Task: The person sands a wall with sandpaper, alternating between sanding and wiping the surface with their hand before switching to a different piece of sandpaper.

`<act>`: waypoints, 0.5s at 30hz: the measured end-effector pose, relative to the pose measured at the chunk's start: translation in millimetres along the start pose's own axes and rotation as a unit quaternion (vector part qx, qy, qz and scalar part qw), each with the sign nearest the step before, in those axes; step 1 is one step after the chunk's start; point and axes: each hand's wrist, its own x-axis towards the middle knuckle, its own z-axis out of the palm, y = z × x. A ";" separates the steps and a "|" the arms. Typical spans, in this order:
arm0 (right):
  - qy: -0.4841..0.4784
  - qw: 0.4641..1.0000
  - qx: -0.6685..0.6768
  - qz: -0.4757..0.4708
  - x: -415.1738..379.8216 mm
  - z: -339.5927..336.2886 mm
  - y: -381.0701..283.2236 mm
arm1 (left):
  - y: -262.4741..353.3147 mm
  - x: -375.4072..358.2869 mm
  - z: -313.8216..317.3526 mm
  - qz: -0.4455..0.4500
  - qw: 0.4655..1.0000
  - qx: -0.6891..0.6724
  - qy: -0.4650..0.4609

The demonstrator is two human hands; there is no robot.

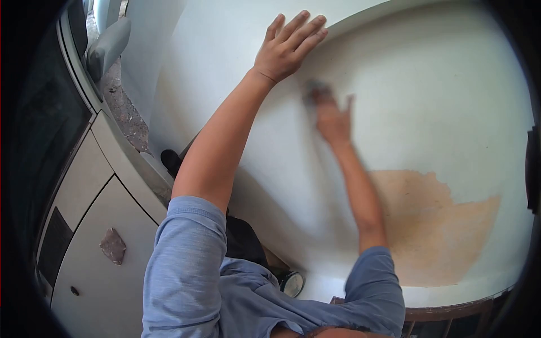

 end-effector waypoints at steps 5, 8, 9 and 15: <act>0.326 0.898 -0.119 0.269 39.2 -92.0 186.5 | 1.6 1.9 -1.2 -0.009 1.000 -0.004 -0.010; 0.256 0.890 -0.165 0.339 66.9 -72.9 139.8 | 1.9 0.9 -0.4 -0.009 0.999 -0.032 0.005; 0.135 0.943 -0.177 0.248 64.8 -28.9 99.4 | 1.7 -0.6 -1.4 -0.001 1.000 -0.026 -0.001; 0.044 0.961 0.273 0.015 14.3 -10.4 -55.6 | -5.5 -0.7 -1.5 0.012 0.998 -0.054 -0.001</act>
